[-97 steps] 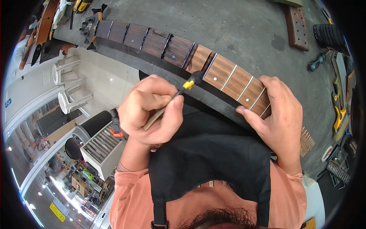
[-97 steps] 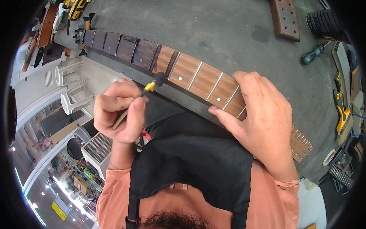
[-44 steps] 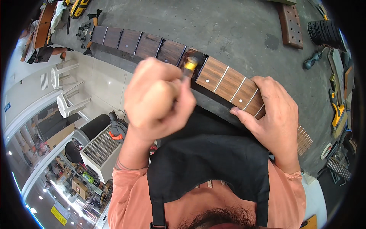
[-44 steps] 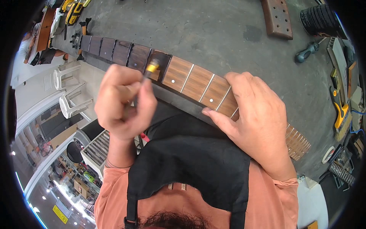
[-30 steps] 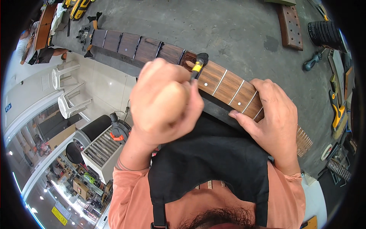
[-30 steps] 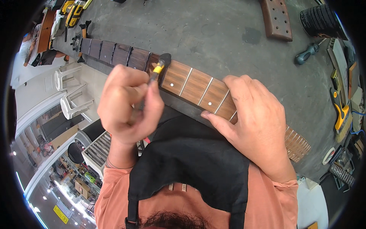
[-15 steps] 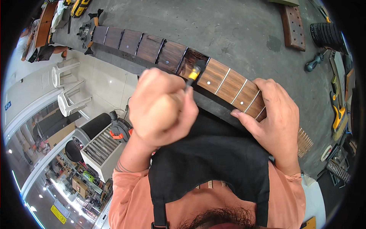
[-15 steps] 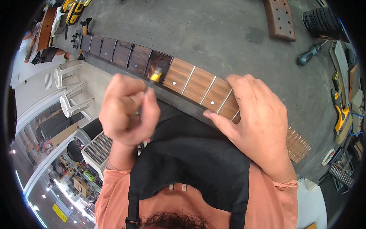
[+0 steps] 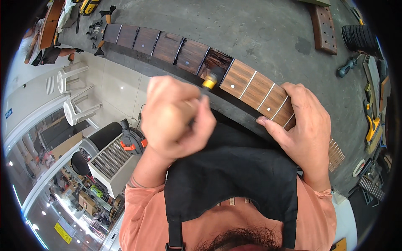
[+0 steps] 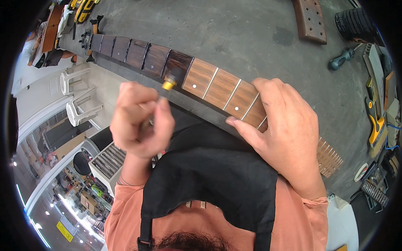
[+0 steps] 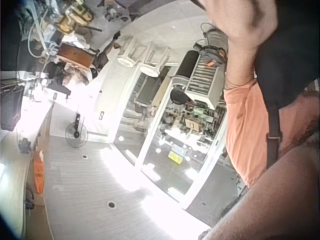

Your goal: The person applies a dark wood stain to the fretboard of a guitar neck using a small brush. They repeatedly dip the brush into a bottle of stain and carefully paint the wood between the metal frets, working progressively down the neck from the headstock.

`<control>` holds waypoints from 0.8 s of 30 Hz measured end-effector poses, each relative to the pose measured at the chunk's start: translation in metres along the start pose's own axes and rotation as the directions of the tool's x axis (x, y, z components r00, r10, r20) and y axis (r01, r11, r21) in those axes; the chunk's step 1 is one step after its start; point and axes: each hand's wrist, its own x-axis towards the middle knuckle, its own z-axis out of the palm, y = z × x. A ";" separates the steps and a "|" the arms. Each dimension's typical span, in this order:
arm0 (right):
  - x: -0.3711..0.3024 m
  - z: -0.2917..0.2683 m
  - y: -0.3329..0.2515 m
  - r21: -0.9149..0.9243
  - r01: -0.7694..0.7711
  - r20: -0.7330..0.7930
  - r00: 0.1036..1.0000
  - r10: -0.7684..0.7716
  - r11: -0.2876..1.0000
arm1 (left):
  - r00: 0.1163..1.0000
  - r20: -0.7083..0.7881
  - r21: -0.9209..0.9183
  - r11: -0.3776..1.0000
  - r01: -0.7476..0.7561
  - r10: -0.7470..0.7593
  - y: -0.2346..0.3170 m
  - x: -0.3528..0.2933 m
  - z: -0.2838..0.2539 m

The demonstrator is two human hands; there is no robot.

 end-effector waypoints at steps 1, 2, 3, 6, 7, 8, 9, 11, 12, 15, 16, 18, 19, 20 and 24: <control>-0.001 0.001 0.002 0.002 0.011 -0.010 1.000 -0.011 1.000 | 1.000 -0.001 0.030 0.999 0.020 -0.020 -0.004 -0.004 -0.004; -0.001 0.002 0.003 0.004 0.021 -0.019 1.000 -0.021 1.000 | 0.999 -0.003 0.059 0.997 0.039 -0.039 -0.007 -0.007 -0.007; -0.002 0.002 0.003 0.007 0.023 -0.025 0.999 -0.023 1.000 | 0.999 0.035 0.055 0.998 0.015 -0.017 -0.003 -0.005 -0.007; 0.000 0.002 0.002 0.010 0.031 -0.024 0.999 -0.031 0.999 | 0.993 0.108 -0.004 0.998 -0.055 0.055 0.007 -0.006 -0.004; 0.000 0.001 0.002 0.011 0.025 -0.019 1.000 -0.025 1.000 | 0.994 0.099 0.012 0.998 -0.058 0.057 0.003 -0.006 -0.007; -0.001 0.001 0.001 0.012 0.019 -0.015 1.000 -0.019 1.000 | 0.998 -0.048 0.023 0.999 0.030 -0.029 -0.002 -0.010 -0.003; -0.001 0.001 0.001 0.014 0.015 -0.014 1.000 -0.015 1.000 | 0.997 -0.070 0.028 0.999 0.042 -0.040 -0.003 -0.011 -0.002; -0.001 0.002 0.002 0.016 0.013 -0.009 1.000 -0.013 1.000 | 0.999 -0.044 0.008 1.000 0.005 -0.005 -0.001 -0.011 -0.002; 0.000 0.001 0.002 0.007 0.023 -0.014 1.000 -0.023 1.000 | 0.999 0.007 -0.021 0.999 -0.044 0.044 0.004 -0.009 -0.001; 0.001 0.001 0.002 -0.006 0.044 -0.030 0.999 -0.045 0.999 | 0.999 -0.037 0.027 1.000 -0.009 0.010 -0.001 -0.011 -0.004; 0.001 0.002 0.002 -0.007 0.049 -0.035 0.998 -0.049 0.999 | 0.997 -0.072 0.041 0.999 0.010 -0.007 -0.004 -0.013 -0.005; 0.000 0.002 0.002 -0.011 0.053 -0.038 0.998 -0.053 0.999 | 0.999 -0.034 0.034 0.999 0.000 0.001 0.000 -0.015 -0.005; 0.000 0.002 0.002 -0.013 0.050 -0.037 0.998 -0.051 0.999 | 0.999 0.024 0.026 0.999 -0.021 0.021 0.006 -0.013 -0.006; 0.000 0.002 0.002 -0.014 0.048 -0.036 0.998 -0.048 0.999 | 0.996 0.082 0.018 0.999 -0.042 0.040 0.009 -0.012 -0.007; -0.002 0.002 0.000 0.011 -0.007 -0.016 1.000 0.008 1.000 | 1.000 -0.002 0.071 0.997 0.012 -0.012 -0.003 -0.015 -0.012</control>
